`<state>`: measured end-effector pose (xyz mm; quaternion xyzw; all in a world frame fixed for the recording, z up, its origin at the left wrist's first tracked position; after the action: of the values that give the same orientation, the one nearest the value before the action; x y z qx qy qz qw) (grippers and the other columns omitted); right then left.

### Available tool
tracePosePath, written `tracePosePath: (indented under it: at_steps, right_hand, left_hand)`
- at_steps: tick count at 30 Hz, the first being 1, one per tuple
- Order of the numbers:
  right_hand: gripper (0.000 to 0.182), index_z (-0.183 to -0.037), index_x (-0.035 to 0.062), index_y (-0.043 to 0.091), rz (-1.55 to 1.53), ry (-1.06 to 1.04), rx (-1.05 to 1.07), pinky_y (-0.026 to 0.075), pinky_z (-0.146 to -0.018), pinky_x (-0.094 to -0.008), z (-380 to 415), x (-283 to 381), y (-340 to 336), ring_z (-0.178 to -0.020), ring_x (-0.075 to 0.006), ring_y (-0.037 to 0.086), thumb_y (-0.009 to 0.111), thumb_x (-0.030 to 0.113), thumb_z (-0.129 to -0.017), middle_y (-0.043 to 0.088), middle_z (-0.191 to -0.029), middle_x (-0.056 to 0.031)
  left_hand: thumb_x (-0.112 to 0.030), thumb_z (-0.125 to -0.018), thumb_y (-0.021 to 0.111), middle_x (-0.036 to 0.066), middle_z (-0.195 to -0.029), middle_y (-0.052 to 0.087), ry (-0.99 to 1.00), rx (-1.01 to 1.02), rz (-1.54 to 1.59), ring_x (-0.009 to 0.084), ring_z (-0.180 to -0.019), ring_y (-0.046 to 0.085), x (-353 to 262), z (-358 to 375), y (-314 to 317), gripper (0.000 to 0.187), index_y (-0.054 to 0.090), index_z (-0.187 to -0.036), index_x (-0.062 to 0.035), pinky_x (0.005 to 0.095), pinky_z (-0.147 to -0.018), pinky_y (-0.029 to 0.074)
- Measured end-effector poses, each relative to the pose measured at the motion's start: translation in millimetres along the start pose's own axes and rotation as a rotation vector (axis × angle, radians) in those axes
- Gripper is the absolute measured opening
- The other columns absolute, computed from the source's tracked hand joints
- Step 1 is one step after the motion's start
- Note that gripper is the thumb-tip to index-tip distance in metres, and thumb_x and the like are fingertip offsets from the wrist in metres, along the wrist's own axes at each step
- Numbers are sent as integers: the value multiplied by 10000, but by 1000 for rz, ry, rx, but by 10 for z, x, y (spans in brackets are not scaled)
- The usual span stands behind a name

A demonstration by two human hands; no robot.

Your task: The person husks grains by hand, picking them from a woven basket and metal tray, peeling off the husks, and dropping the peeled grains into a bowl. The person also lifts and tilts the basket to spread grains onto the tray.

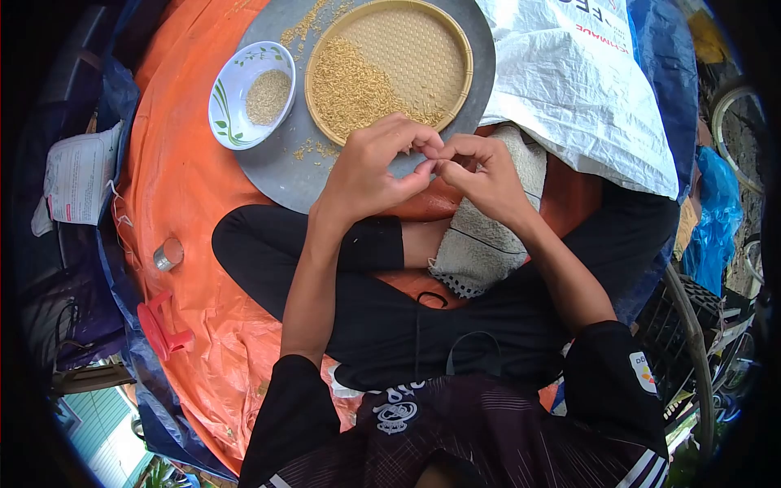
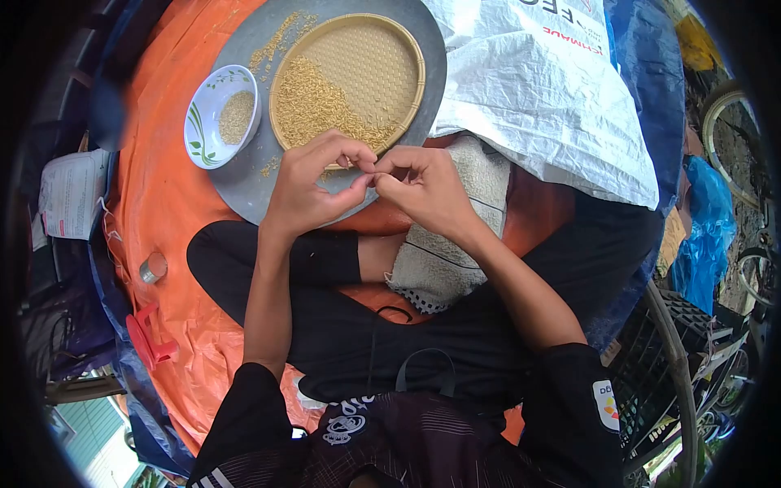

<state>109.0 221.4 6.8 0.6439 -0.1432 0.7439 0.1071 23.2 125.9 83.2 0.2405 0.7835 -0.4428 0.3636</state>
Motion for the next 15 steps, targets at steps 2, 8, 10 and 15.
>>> tracePosePath:
  at_steps: [2, 8, 10, 15]
  right_hand:
    - [161, -879, -17, 754, 0, -23, -3, 422, -589, -246, -3, 18, -6, -676, -44, 563, 669, 112, -836, 699, -778, -17]
    - [138, -814, -31, 707, 22, -71, -42, 402, -595, -251, 1, 39, -34, -670, -37, 516, 661, 98, -829, 620, -698, 4]
    - [143, -793, -36, 692, 1, -69, -61, 392, -589, -254, -1, 22, -41, -664, -36, 500, 657, 98, -830, 598, -678, 9]
    - [174, -751, -41, 654, -97, -4, -114, 360, -564, -258, 6, -122, -47, -641, -38, 472, 656, 110, -836, 569, -662, 20]
  left_hand:
    - [40, -742, 772, 46, -889, 724, 8, -2, 4, 175, -806, 680, -6, 2, 6, 269, 720, -989, -53, 305, -713, 538]
    - [36, -732, 754, 59, -877, 714, 72, -6, -57, 209, -820, 688, -103, -19, 47, 273, 712, -986, -57, 331, -728, 553]
    - [52, -714, 752, 57, -873, 704, 110, -23, -80, 211, -807, 679, -133, -20, 66, 289, 710, -977, -58, 332, -720, 541]
    - [49, -701, 739, 69, -856, 689, 110, -46, -107, 251, -795, 670, -116, -17, 108, 273, 687, -951, -51, 361, -726, 539]
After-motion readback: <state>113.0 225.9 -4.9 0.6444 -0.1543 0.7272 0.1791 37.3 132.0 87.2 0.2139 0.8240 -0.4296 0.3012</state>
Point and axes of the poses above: each hand's wrist, its own z-axis away from the middle knuckle, its own y-axis out of the palm, x = y × z, the point moved 10 cm from there along -z, towards the middle knuckle
